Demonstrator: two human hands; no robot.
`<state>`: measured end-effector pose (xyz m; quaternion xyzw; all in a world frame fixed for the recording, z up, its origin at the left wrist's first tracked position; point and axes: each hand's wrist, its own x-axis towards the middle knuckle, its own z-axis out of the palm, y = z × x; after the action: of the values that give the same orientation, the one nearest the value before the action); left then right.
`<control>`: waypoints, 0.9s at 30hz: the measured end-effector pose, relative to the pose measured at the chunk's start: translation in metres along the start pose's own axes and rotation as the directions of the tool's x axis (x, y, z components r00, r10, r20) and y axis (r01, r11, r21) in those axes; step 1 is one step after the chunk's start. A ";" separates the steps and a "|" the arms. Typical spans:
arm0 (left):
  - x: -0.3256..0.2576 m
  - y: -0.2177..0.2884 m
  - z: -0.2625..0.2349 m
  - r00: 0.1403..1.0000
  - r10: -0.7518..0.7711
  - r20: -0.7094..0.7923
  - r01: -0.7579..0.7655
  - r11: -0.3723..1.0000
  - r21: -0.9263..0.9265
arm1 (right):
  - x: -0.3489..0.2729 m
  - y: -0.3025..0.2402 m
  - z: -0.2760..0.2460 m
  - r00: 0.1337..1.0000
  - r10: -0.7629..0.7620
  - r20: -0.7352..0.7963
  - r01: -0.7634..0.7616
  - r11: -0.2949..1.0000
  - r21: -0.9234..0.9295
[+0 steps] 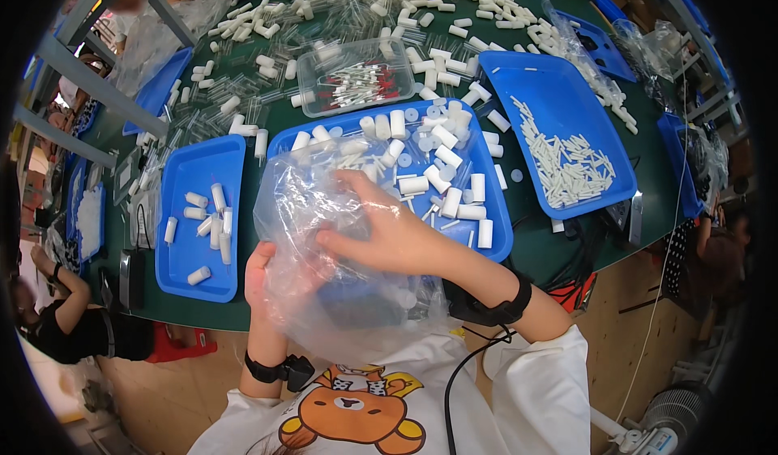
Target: Assembling small electronic components by inserting wire leads into cylindrical white housings.
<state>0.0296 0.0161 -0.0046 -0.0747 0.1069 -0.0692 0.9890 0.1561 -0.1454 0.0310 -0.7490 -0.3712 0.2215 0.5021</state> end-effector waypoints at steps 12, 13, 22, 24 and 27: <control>0.014 -0.003 0.002 0.999 0.050 0.018 -0.049 0.999 -0.019 | 0.015 0.012 0.000 0.924 0.350 0.153 -0.369 0.715 0.594; 0.015 -0.003 0.000 0.997 0.046 0.060 -0.046 0.999 -0.005 | 0.013 0.014 -0.001 0.938 0.327 0.110 -0.333 0.774 0.539; 0.009 0.001 -0.007 0.978 0.033 0.204 -0.025 0.999 -0.042 | -0.021 -0.011 -0.023 0.981 0.019 -0.194 -0.053 0.984 -0.170; 0.007 0.006 -0.020 0.943 0.034 0.332 -0.046 0.999 0.026 | -0.033 -0.007 -0.027 0.978 0.003 -0.211 -0.038 0.986 -0.165; 0.004 0.009 -0.028 0.893 0.019 0.450 -0.048 0.997 0.054 | -0.051 -0.019 -0.029 0.932 0.316 -0.180 -0.274 0.936 0.223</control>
<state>0.0289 0.0207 -0.0337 -0.0552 -0.1252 -0.0364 0.9899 0.1381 -0.1975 0.0581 -0.7633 -0.1748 0.2481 0.5704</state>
